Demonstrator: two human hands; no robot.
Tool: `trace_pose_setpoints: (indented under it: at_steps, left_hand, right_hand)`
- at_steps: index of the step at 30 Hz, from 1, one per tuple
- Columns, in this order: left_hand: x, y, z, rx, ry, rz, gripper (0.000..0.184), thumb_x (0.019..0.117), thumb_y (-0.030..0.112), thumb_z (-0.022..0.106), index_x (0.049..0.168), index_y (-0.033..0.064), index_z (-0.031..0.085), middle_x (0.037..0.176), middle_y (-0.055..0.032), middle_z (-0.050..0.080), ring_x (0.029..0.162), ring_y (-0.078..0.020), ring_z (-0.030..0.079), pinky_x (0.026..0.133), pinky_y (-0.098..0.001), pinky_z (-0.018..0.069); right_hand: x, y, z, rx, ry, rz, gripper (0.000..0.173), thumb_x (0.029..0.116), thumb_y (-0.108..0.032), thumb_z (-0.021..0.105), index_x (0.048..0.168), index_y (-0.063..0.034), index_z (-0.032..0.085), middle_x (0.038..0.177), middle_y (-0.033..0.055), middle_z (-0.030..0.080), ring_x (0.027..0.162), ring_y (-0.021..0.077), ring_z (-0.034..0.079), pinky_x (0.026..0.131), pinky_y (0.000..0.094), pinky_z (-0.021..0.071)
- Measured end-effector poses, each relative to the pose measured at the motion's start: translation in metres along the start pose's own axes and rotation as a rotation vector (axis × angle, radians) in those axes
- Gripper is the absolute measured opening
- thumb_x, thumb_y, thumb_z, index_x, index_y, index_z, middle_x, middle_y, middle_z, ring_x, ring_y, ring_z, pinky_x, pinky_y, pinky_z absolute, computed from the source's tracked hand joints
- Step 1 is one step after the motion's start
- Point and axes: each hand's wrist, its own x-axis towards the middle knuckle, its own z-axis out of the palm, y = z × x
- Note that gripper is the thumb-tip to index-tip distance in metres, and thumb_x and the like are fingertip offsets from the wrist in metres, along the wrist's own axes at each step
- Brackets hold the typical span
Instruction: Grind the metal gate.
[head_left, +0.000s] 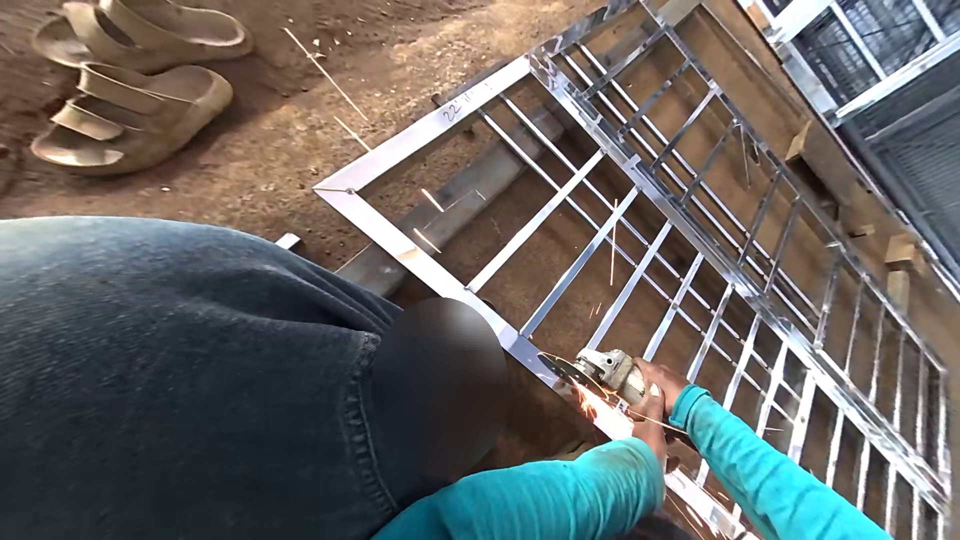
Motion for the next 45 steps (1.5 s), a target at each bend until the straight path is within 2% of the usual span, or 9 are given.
trace_pose_setpoints:
  at_steps: [10,14,20,23,27,30,34,37,45]
  left_hand:
    - [-0.003,0.007,0.0,-0.002,-0.014,-0.015,0.076,0.1065,0.064,0.032,0.158,0.0073,0.032,0.157,-0.0219,0.041,0.143,-0.0365,0.044,0.11,-0.0614,0.0404]
    - [-0.002,0.008,0.001,0.001,-0.012,-0.009,0.073,0.1074,0.062,0.033,0.157,0.0074,0.032,0.155,-0.0223,0.044,0.139,-0.0373,0.047,0.107,-0.061,0.0419]
    - [-0.002,0.0,0.008,0.051,-0.019,0.018,0.075,0.1053,0.061,0.042,0.156,0.0059,0.035,0.154,-0.0226,0.045,0.139,-0.0377,0.048,0.105,-0.0613,0.0449]
    - [-0.005,-0.004,0.016,0.179,-0.052,0.154,0.077,0.1039,0.049,0.057,0.156,-0.0004,0.029,0.15,-0.0267,0.047,0.136,-0.0368,0.05,0.107,-0.0586,0.0461]
    - [-0.005,-0.004,0.021,0.348,-0.221,0.5,0.096,0.09,0.036,0.077,0.157,-0.0029,0.022,0.149,-0.0264,0.047,0.136,-0.0285,0.052,0.114,-0.0419,0.0452]
    - [-0.006,0.009,0.028,0.508,-0.337,0.66,0.116,0.0814,0.029,0.084,0.163,0.0012,0.007,0.157,-0.0276,0.038,0.14,-0.0308,0.049,0.116,-0.043,0.0439]
    - [-0.035,0.051,0.058,0.948,-0.261,0.729,0.126,0.0786,0.019,0.089,0.164,0.0056,-0.003,0.147,-0.0287,0.051,0.129,-0.0355,0.06,0.109,-0.0513,0.05]
    - [-0.043,0.104,0.097,1.224,-0.023,0.778,0.122,0.0772,0.017,0.091,0.163,0.0041,0.005,0.139,-0.0322,0.056,0.122,-0.0461,0.062,0.102,-0.0619,0.0508]
    - [-0.022,0.311,0.122,2.081,0.374,0.665,0.102,0.0812,0.028,0.085,0.163,0.024,0.024,0.128,-0.0231,0.067,0.114,-0.0435,0.067,0.096,-0.0661,0.052]
  right_hand:
    - [0.003,-0.002,-0.003,0.027,0.0,-0.022,0.09,0.0754,-0.029,0.087,0.151,-0.0062,0.044,0.133,0.0238,0.062,0.124,0.0395,0.06,0.105,0.0575,0.0468]
    - [0.001,0.001,-0.005,0.083,0.006,-0.065,0.079,0.0847,-0.018,0.081,0.151,0.0005,0.043,0.137,0.0298,0.058,0.13,0.0434,0.056,0.111,0.0572,0.0412]
    - [-0.006,0.012,-0.003,0.14,0.046,-0.081,0.091,0.0716,-0.023,0.09,0.149,-0.0033,0.046,0.133,0.0257,0.062,0.124,0.0395,0.061,0.107,0.0557,0.0464]
    - [-0.027,0.016,-0.012,0.231,0.137,-0.012,0.1,0.0659,-0.029,0.093,0.15,-0.0036,0.044,0.132,0.0223,0.064,0.122,0.0352,0.062,0.106,0.0528,0.0485]
    - [-0.061,0.025,-0.033,0.521,0.407,0.038,0.082,0.0674,-0.023,0.094,0.136,0.0014,0.055,0.113,0.0211,0.069,0.105,0.0325,0.069,0.096,0.0527,0.0542]
    - [-0.081,0.032,-0.055,0.705,0.601,0.113,0.068,0.0737,-0.016,0.093,0.128,0.0049,0.058,0.104,0.0228,0.07,0.094,0.0346,0.07,0.088,0.0566,0.0564]
    - [-0.091,0.034,-0.102,0.874,0.804,0.213,0.06,0.0808,-0.025,0.089,0.12,0.0104,0.061,0.104,0.0283,0.069,0.097,0.041,0.068,0.09,0.0624,0.0529]
    - [-0.086,0.024,-0.144,1.116,0.935,0.181,0.055,0.0822,-0.024,0.087,0.117,0.0106,0.062,0.107,0.0274,0.068,0.099,0.0387,0.067,0.091,0.0595,0.0522]
    - [0.054,-0.03,-0.214,2.19,1.138,-0.011,0.058,0.086,-0.029,0.083,0.126,0.0065,0.06,0.114,0.0244,0.068,0.105,0.0347,0.067,0.093,0.0539,0.0546]
